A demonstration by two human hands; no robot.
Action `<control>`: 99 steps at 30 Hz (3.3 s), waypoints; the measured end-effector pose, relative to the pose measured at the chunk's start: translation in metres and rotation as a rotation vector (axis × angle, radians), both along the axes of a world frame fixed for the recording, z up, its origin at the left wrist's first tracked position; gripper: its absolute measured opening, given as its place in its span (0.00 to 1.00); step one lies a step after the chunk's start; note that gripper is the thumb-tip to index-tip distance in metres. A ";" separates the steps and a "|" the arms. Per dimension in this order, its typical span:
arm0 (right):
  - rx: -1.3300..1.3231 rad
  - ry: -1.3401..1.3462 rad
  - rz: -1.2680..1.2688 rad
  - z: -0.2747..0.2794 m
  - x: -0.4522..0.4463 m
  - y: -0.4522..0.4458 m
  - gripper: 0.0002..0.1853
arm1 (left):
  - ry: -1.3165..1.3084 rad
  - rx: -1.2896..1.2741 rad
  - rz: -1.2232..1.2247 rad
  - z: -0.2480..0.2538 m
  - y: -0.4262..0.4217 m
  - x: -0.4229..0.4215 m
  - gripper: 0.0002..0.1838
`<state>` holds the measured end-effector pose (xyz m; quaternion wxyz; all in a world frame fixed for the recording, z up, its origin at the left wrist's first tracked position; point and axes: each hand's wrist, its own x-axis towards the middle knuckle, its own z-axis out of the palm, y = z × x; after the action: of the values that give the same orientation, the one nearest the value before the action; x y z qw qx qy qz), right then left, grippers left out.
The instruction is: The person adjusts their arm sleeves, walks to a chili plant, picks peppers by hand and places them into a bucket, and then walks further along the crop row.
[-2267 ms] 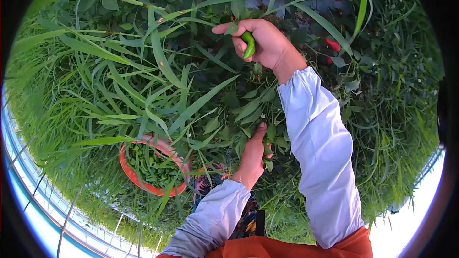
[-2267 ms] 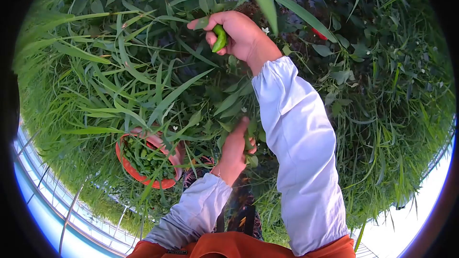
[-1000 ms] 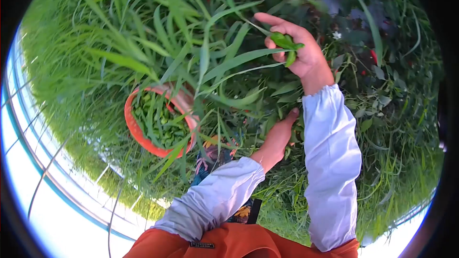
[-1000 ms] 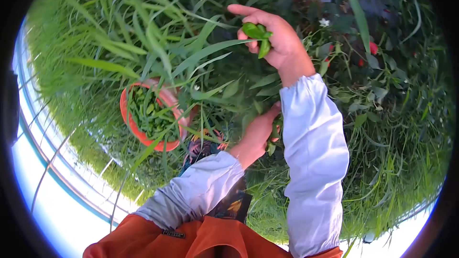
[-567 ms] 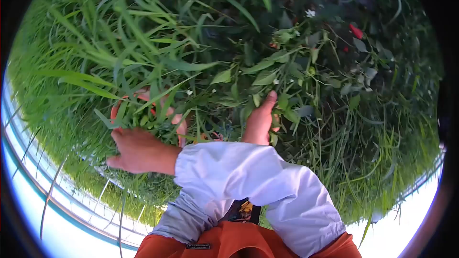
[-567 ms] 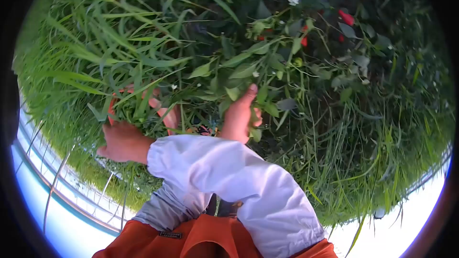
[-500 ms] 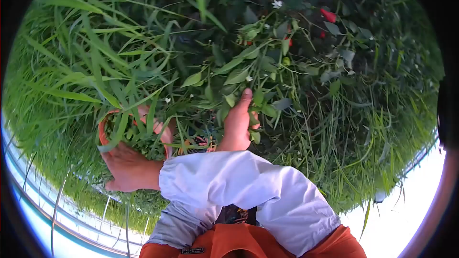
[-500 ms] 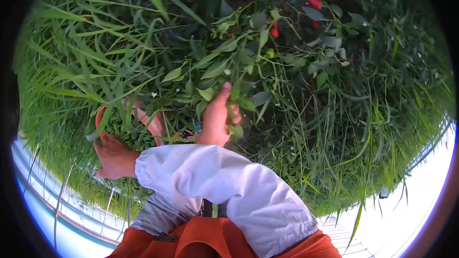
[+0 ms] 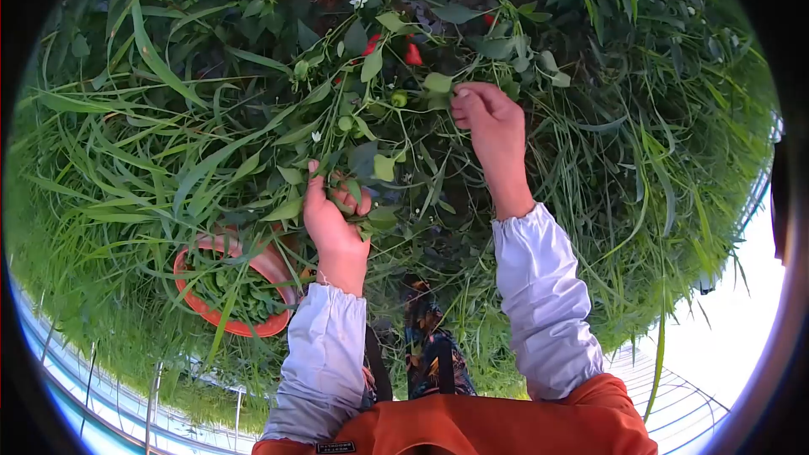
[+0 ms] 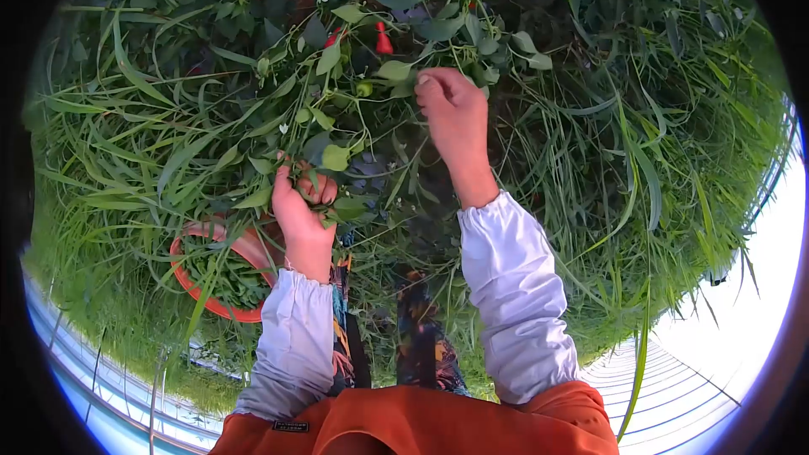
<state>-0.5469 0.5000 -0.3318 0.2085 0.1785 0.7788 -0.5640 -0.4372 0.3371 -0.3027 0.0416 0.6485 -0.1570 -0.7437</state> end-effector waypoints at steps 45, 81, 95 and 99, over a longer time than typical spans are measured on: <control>-0.426 -0.310 0.010 0.015 0.005 -0.040 0.16 | 0.000 0.026 -0.015 0.005 -0.013 -0.014 0.15; 0.338 0.395 0.366 -0.046 0.007 -0.091 0.06 | 0.101 -0.028 0.005 -0.002 -0.015 0.000 0.19; -0.275 -0.436 0.136 -0.015 0.030 -0.026 0.16 | -0.107 -0.102 -0.045 0.007 0.001 -0.013 0.15; -0.432 -0.619 0.036 0.006 0.020 -0.008 0.12 | -0.081 -0.042 -0.011 0.005 -0.005 -0.010 0.16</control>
<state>-0.5274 0.4915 -0.3259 0.4766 0.2788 0.5450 -0.6310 -0.4472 0.3320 -0.2975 0.0449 0.6761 -0.1775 -0.7137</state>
